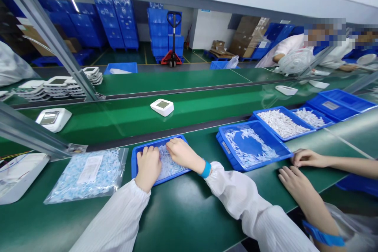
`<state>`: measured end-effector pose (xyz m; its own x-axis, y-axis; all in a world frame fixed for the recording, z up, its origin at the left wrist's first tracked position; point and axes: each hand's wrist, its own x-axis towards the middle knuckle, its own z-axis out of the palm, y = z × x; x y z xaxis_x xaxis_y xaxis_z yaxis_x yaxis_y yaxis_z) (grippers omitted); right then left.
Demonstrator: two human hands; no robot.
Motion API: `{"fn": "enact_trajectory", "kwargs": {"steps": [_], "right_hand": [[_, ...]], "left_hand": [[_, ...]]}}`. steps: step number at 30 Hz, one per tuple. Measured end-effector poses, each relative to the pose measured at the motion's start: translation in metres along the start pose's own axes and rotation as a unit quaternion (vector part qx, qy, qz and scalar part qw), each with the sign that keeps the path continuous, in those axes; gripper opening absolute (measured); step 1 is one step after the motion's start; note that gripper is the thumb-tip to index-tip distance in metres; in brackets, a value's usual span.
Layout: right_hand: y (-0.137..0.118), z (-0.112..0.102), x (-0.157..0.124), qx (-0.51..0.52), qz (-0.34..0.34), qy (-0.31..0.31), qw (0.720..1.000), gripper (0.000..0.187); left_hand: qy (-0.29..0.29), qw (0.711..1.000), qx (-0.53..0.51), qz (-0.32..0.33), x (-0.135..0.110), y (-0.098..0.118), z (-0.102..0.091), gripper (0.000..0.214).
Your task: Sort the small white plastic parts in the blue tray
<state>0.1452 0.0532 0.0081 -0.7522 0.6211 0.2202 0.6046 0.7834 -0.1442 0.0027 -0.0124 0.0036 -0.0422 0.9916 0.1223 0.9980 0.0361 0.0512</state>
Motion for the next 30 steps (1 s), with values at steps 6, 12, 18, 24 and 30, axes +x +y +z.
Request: {"fn": "enact_trajectory", "kwargs": {"steps": [6, 12, 18, 24, 30], "right_hand": [[-0.0009, -0.0002, -0.0009, 0.004, 0.003, -0.014, 1.0, 0.024], [-0.0014, -0.0004, -0.0006, 0.0, 0.002, -0.017, 1.0, 0.025], [-0.0016, -0.0035, -0.001, -0.005, 0.004, -0.024, 1.0, 0.021], [-0.0017, -0.0046, -0.0016, -0.017, -0.005, -0.03, 0.999, 0.016], [-0.0024, -0.0056, -0.0018, -0.009, -0.002, -0.044, 0.999, 0.015]], "left_hand": [[-0.005, 1.0, 0.019, 0.014, 0.0, -0.0005, -0.0001, 0.023], [0.004, 1.0, 0.008, 0.02, 0.0011, 0.0006, -0.0005, 0.023], [0.023, 0.997, -0.068, -0.024, 0.0048, -0.0032, -0.0023, 0.021], [0.017, 1.0, -0.011, -0.008, 0.0034, -0.0036, 0.0021, 0.023], [0.038, 0.997, -0.061, -0.03, 0.0039, -0.002, -0.0019, 0.03]]}}
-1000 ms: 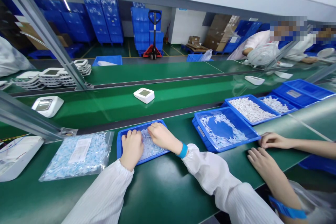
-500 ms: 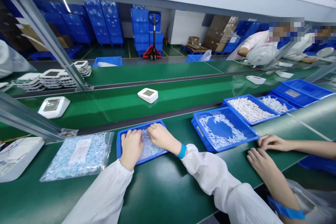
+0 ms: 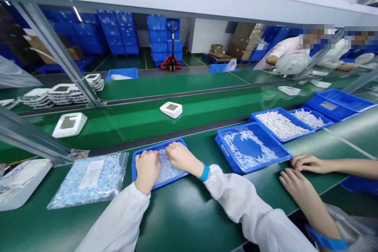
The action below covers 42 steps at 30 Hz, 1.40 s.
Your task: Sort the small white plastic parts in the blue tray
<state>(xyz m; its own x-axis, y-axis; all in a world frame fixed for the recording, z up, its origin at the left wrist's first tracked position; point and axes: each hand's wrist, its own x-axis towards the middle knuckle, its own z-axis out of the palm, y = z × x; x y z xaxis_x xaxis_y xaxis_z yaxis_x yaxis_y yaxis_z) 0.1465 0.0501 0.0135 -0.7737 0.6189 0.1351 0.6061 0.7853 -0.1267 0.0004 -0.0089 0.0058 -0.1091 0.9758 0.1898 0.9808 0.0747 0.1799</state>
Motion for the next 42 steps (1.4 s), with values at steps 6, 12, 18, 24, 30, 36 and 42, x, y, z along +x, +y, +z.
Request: {"fn": "enact_trajectory", "kwargs": {"steps": [6, 12, 18, 24, 30, 36, 42], "right_hand": [[0.001, 0.0, 0.0, 0.005, 0.003, 0.014, 1.0, 0.014], [0.0, 0.0, -0.003, 0.027, -0.001, 0.036, 0.999, 0.016], [0.003, 0.0, -0.001, 0.207, 0.026, 0.126, 0.97, 0.022], [0.006, 0.005, 0.008, 0.508, 0.121, 0.15, 0.84, 0.02], [0.01, 0.017, 0.009, 0.585, 0.09, 0.126, 0.796, 0.022], [0.012, 0.019, 0.007, 0.613, 0.073, 0.107, 0.78, 0.027], [0.013, 0.015, 0.007, 0.619, 0.063, 0.101, 0.776, 0.03]], "left_hand": [[0.021, 1.0, -0.023, -0.001, 0.002, 0.002, -0.005, 0.031], [0.021, 0.998, -0.057, -0.022, 0.001, 0.002, -0.005, 0.033], [0.036, 0.98, -0.193, -0.003, 0.0, 0.001, 0.003, 0.027], [0.072, 0.958, -0.277, 0.026, -0.001, 0.004, 0.006, 0.018], [0.095, 0.95, -0.296, 0.032, -0.001, 0.005, 0.005, 0.017], [0.124, 0.947, -0.293, 0.036, 0.0, 0.003, 0.009, 0.017], [0.146, 0.956, -0.25, 0.038, -0.001, 0.002, 0.012, 0.017]]}}
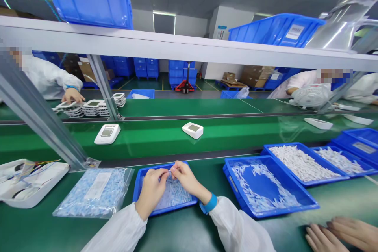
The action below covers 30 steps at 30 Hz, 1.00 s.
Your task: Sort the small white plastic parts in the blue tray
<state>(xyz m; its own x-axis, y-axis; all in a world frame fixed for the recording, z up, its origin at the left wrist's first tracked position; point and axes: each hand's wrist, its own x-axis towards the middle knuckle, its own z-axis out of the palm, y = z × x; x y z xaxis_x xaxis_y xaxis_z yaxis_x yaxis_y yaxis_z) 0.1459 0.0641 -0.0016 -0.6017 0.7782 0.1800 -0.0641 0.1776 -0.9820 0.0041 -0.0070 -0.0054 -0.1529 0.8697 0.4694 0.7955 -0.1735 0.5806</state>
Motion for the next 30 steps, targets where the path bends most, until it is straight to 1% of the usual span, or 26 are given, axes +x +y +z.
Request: {"fn": "enact_trajectory", "kwargs": {"steps": [6, 15, 21, 26, 28, 30], "right_hand": [[0.001, 0.0, -0.001, -0.016, 0.012, -0.012, 1.0, 0.027], [-0.001, 0.0, -0.002, -0.057, 0.002, -0.015, 0.998, 0.022], [-0.013, 0.002, -0.006, -0.181, -0.018, -0.003, 0.983, 0.02], [-0.016, 0.002, -0.007, -0.194, -0.012, -0.018, 0.981, 0.02], [-0.016, 0.004, -0.008, -0.242, -0.026, -0.015, 0.97, 0.018], [-0.015, 0.007, -0.011, -0.311, -0.058, -0.003, 0.948, 0.017]], "left_hand": [[-0.006, 1.0, -0.001, 0.025, 0.001, 0.001, 0.0, 0.017], [0.0, 1.0, -0.017, 0.021, 0.001, 0.003, -0.002, 0.018], [-0.005, 1.0, -0.006, 0.017, 0.001, 0.002, 0.001, 0.018], [-0.009, 1.0, 0.009, 0.021, 0.0, 0.002, 0.001, 0.019], [-0.01, 0.999, 0.02, 0.023, 0.0, 0.002, 0.002, 0.02], [-0.009, 0.999, 0.034, 0.024, -0.001, 0.002, 0.003, 0.022]]}}
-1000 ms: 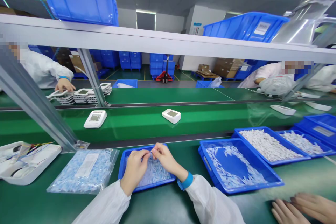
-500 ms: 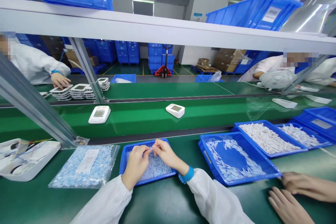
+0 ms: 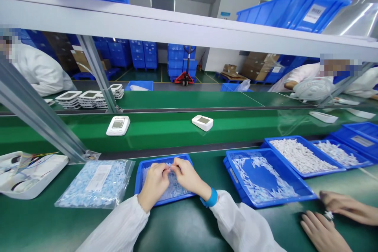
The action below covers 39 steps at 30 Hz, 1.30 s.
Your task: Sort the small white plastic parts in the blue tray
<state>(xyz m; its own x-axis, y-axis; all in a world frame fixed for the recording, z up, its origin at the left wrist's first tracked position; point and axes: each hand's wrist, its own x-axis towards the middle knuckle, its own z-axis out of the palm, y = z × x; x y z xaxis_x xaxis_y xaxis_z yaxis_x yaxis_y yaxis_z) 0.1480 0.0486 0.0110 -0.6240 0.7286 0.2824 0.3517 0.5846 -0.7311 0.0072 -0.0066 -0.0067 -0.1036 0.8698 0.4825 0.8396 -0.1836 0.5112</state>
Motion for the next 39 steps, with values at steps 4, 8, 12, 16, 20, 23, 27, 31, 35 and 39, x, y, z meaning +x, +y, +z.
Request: {"fn": "enact_trajectory", "kwargs": {"steps": [4, 8, 12, 16, 20, 23, 27, 31, 35, 39], "right_hand": [[-0.004, 0.009, -0.007, -0.131, -0.054, 0.023, 0.99, 0.016], [-0.004, 0.014, -0.008, -0.134, -0.045, 0.023, 0.99, 0.017], [0.0, 0.013, -0.003, -0.039, 0.014, 0.021, 0.999, 0.018], [0.007, 0.012, 0.003, 0.109, 0.057, 0.032, 0.992, 0.018], [0.011, 0.012, 0.005, 0.207, 0.055, 0.056, 0.975, 0.023], [0.01, 0.011, 0.003, 0.211, 0.041, 0.06, 0.975, 0.026], [0.001, 0.007, 0.001, 0.174, 0.027, 0.049, 0.983, 0.025], [-0.007, 0.003, 0.0, 0.094, 0.013, 0.009, 0.995, 0.027], [-0.01, 0.002, 0.0, 0.069, 0.007, -0.01, 0.998, 0.029], [-0.008, 0.003, 0.001, 0.051, 0.016, -0.027, 0.998, 0.03]], "left_hand": [[-0.005, 0.999, 0.023, 0.024, -0.001, -0.001, 0.003, 0.027], [-0.007, 0.999, 0.03, 0.045, -0.002, -0.001, 0.005, 0.029], [-0.009, 0.999, 0.032, 0.041, 0.0, 0.0, 0.004, 0.029], [0.005, 0.999, 0.026, 0.046, 0.003, 0.001, -0.001, 0.026], [0.004, 0.997, 0.044, 0.066, 0.004, 0.003, -0.009, 0.023], [-0.016, 0.994, 0.073, 0.079, 0.004, 0.005, -0.013, 0.023], [-0.017, 0.992, 0.092, 0.087, 0.002, 0.007, -0.016, 0.023], [0.019, 0.992, 0.095, 0.081, 0.001, 0.005, -0.016, 0.022], [0.02, 0.992, 0.088, 0.09, -0.001, 0.004, -0.012, 0.022], [0.019, 0.989, 0.088, 0.115, -0.001, 0.005, -0.011, 0.023]]}}
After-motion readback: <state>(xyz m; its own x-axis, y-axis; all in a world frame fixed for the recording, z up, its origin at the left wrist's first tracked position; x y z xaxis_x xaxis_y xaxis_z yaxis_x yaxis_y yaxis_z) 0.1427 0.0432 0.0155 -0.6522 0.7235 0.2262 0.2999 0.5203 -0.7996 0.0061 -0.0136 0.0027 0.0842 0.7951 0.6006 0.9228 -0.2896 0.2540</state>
